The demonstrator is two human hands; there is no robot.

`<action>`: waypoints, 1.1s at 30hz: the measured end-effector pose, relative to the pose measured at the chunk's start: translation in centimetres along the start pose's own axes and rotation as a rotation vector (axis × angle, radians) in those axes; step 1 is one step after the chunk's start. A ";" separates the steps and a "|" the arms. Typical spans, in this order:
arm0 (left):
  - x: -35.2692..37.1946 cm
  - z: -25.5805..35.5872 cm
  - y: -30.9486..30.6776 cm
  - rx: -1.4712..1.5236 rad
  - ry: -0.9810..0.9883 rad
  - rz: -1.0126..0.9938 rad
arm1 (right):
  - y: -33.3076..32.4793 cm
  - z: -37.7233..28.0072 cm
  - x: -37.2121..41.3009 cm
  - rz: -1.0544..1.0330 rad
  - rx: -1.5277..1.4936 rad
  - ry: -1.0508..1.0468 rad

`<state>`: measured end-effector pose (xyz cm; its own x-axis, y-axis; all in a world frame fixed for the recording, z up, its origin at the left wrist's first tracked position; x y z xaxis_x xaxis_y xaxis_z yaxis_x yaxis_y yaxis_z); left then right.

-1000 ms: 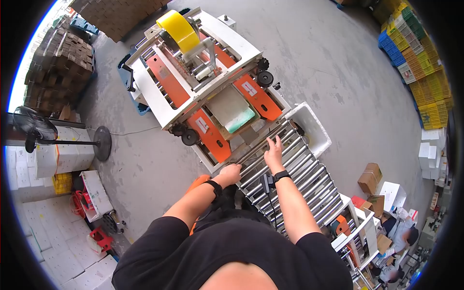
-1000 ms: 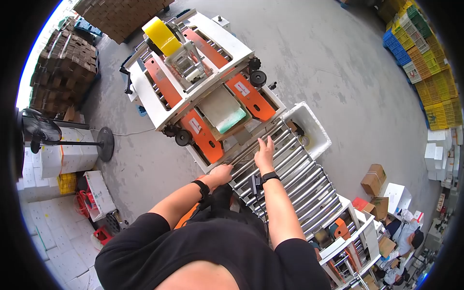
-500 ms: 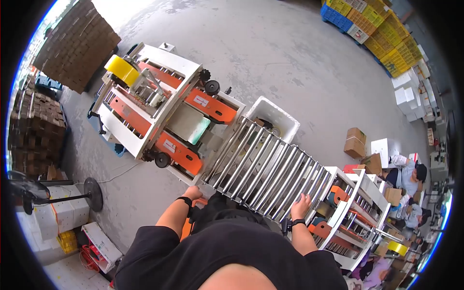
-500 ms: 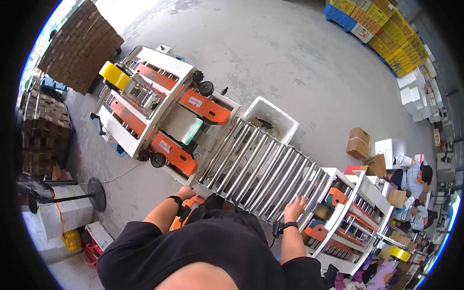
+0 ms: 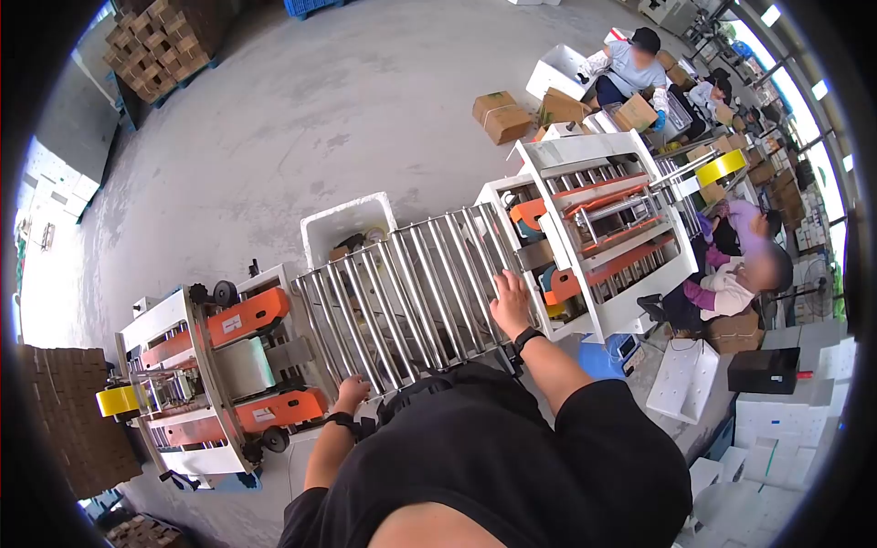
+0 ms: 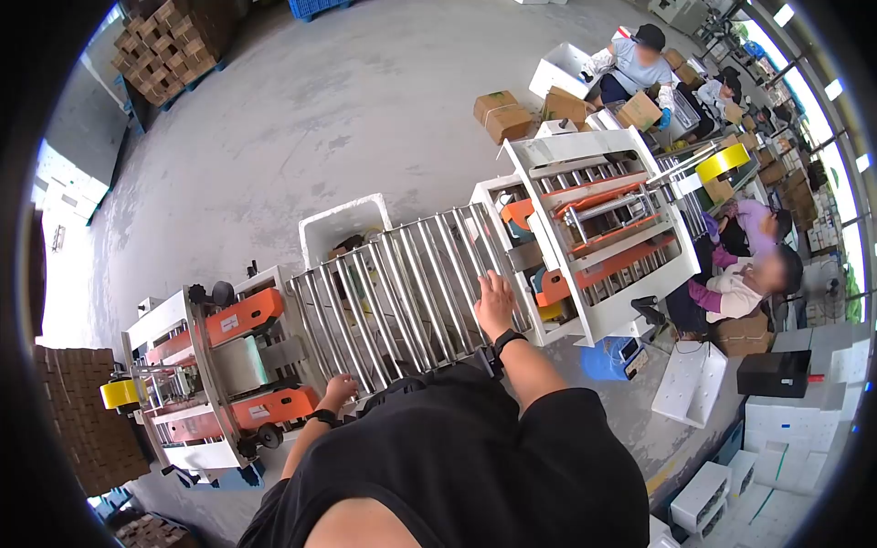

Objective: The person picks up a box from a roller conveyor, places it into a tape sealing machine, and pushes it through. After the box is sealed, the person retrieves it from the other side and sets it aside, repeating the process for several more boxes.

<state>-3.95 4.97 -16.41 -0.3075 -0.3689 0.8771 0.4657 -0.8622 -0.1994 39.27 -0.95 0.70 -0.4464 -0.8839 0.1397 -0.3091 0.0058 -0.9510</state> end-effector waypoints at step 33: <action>9.4 -5.8 5.8 0.206 -0.183 0.308 | 10.1 -28.4 3.9 -0.907 0.591 -1.191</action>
Point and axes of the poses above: each hand's wrist, its own x-axis away from the middle knuckle, its own y-axis out of the palm, z = x × y, the point moved 6 cm from there along -x, towards the middle knuckle, and after that the axes turned 13 degrees about -z, right-handed, at the moved point
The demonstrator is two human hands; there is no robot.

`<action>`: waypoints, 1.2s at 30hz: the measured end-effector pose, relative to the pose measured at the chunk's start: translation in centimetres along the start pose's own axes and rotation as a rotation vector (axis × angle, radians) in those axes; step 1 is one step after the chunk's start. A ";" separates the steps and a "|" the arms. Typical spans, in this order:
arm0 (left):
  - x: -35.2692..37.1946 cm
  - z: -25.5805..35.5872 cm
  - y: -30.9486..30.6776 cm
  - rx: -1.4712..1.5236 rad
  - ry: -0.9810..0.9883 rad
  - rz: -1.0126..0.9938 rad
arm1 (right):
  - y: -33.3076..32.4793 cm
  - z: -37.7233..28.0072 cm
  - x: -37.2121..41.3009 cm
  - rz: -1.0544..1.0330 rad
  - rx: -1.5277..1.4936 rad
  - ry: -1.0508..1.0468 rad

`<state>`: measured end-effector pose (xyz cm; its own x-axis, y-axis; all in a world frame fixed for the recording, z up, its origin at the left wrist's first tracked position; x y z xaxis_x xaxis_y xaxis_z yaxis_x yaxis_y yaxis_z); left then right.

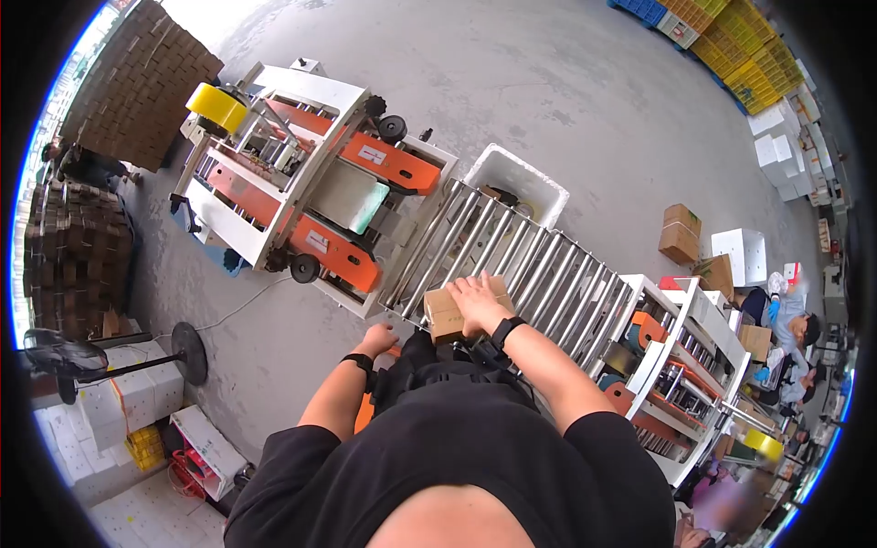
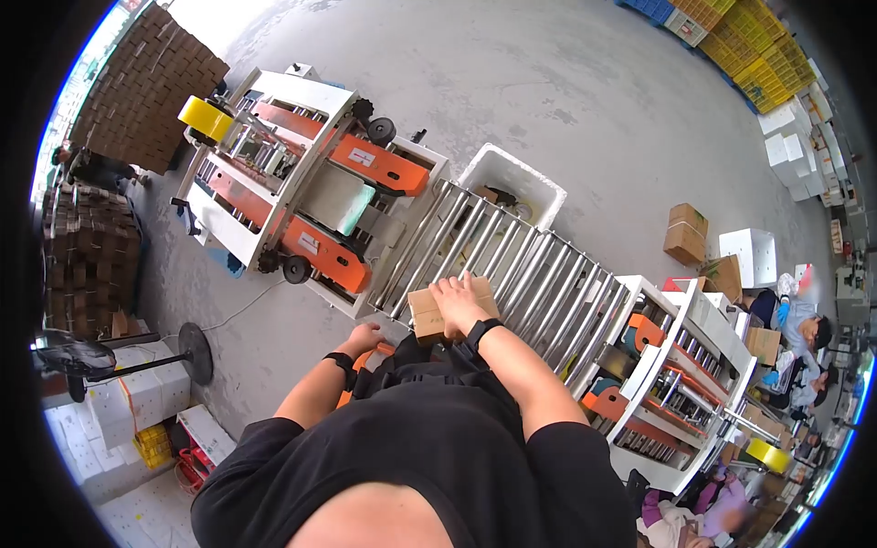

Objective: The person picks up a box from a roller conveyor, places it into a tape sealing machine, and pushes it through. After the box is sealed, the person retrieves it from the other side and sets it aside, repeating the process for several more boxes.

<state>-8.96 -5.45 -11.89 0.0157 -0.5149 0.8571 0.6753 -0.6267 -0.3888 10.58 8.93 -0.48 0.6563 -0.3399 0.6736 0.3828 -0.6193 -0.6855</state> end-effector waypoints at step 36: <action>1.5 11.9 -7.8 -0.344 0.196 0.396 | 0.5 1.9 -2.4 0.225 -0.509 0.340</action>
Point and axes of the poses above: each hand's wrist, its own x-axis away from the middle knuckle, its own y-axis out of the palm, z = x × y, the point moved 6 cm from there along -x, towards the middle knuckle, and after that the axes turned 13 degrees about -z, right-handed, at the moved point
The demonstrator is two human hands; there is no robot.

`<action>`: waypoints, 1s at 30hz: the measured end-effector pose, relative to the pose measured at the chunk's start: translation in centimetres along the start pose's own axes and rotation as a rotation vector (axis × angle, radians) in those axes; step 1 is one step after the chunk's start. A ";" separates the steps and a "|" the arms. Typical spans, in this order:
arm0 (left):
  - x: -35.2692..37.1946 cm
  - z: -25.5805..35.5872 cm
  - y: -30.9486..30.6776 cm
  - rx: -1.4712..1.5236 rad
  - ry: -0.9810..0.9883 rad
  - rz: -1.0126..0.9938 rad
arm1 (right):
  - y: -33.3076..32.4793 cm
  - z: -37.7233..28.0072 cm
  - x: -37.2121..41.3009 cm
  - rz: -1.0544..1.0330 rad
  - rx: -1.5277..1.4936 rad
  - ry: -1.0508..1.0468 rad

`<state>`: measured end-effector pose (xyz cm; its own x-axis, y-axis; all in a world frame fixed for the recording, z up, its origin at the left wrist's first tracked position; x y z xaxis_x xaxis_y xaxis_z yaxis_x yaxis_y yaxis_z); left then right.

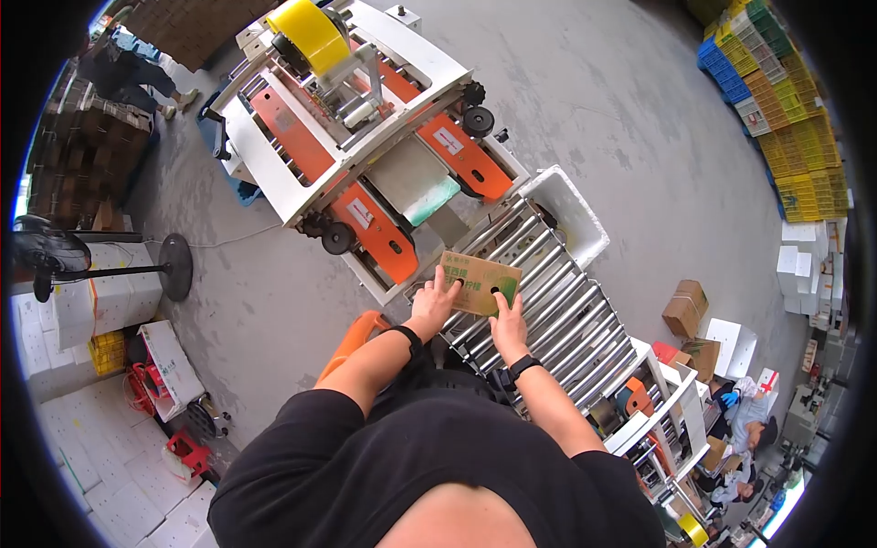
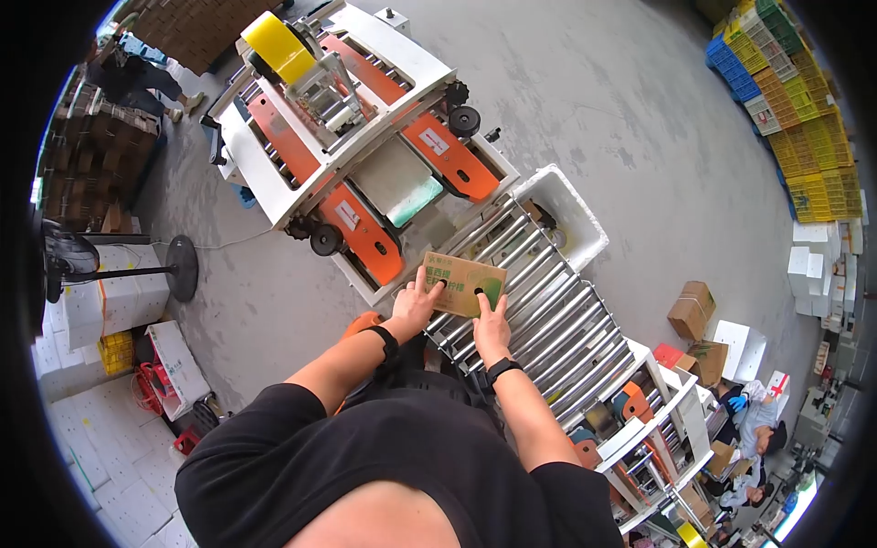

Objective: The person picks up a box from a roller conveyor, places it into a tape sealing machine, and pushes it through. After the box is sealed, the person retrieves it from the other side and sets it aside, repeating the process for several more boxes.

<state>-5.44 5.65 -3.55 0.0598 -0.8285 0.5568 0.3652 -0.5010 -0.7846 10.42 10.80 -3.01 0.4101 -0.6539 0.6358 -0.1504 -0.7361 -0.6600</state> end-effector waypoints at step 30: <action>2.8 -12.2 10.3 0.367 -0.347 -0.469 | 4.4 23.3 -4.1 -0.269 0.211 0.298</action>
Point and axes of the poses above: each hand's wrist, its own x-axis away from the middle knuckle, its own y-axis out of the palm, z = x × y, the point moved 6 cm from there along -x, towards the middle knuckle, and after that the axes turned 13 degrees about -z, right-handed, at the moved point
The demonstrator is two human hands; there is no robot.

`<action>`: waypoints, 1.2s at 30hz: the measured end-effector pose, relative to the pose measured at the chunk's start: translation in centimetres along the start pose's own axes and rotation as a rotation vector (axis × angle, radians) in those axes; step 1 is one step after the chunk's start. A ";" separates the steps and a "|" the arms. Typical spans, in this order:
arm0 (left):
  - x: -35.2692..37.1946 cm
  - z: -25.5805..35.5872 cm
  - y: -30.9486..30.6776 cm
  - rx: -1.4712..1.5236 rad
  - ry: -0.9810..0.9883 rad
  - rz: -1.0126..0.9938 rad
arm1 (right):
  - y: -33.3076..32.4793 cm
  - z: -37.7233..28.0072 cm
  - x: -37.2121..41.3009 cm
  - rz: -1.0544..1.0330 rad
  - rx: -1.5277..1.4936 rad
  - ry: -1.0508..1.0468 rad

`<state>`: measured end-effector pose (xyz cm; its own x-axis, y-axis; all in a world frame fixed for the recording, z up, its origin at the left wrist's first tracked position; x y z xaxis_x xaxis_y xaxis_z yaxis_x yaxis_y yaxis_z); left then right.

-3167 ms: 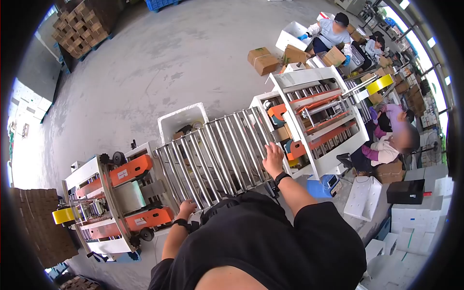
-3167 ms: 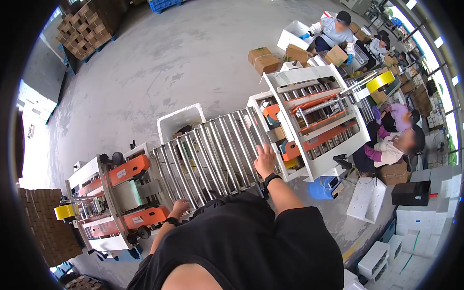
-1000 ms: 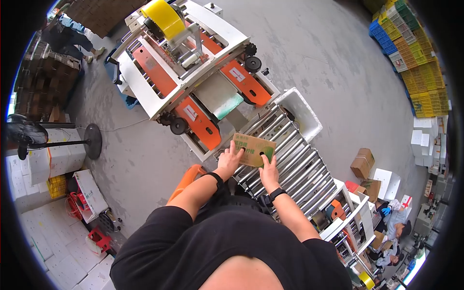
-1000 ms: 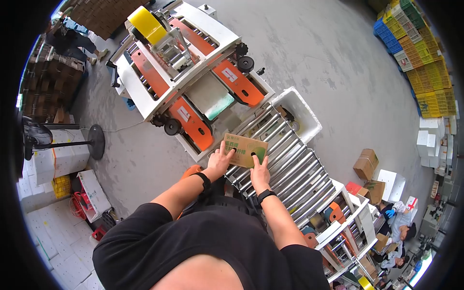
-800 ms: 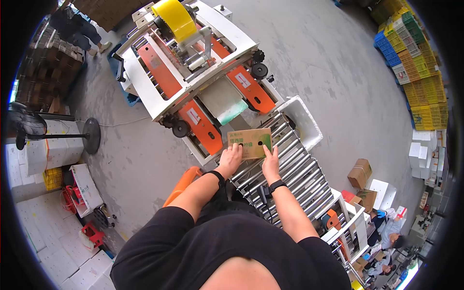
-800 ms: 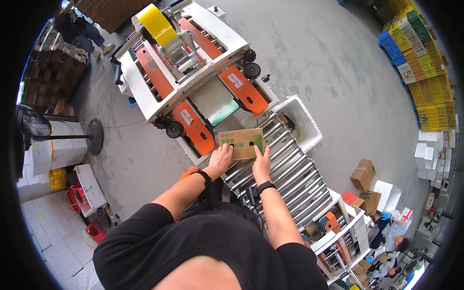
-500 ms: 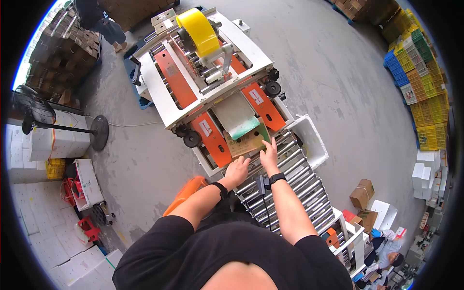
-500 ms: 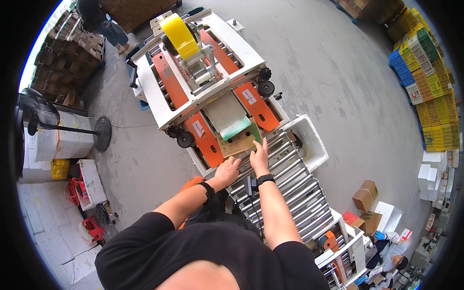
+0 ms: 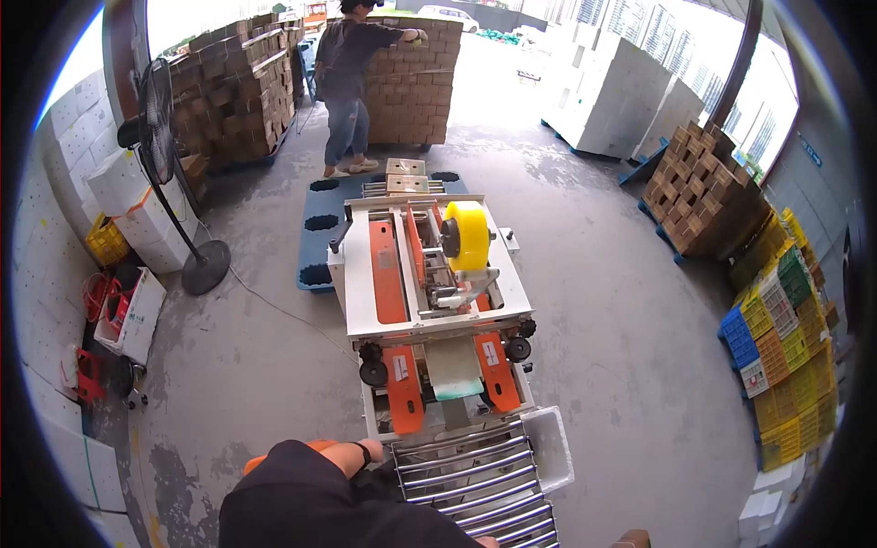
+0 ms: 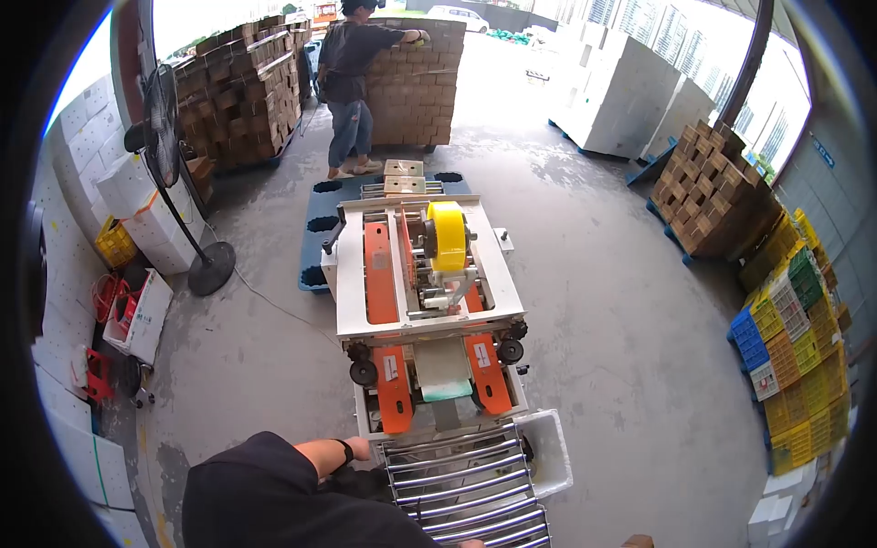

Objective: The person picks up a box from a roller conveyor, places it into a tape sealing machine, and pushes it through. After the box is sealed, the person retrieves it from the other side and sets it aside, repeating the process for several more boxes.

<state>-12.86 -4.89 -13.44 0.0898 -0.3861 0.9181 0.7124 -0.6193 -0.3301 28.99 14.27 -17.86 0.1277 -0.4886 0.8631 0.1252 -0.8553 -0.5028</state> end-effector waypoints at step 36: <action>0.1 10.0 0.5 -0.139 0.151 0.026 | -1.8 8.0 10.5 0.386 -0.118 0.370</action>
<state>-5.53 1.54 -11.32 -0.0064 -0.4948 0.8690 0.6077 -0.6921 -0.3896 37.93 12.08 -8.25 -0.2146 -0.7805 0.5872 0.0242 -0.6052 -0.7957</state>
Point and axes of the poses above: each hand's wrist, its own x-axis away from the middle knuckle, its own y-axis out of the palm, z = x × y, the point moved 6 cm from there along -x, towards the middle knuckle, and after that the axes turned 13 degrees about -z, right-handed, at the moved point
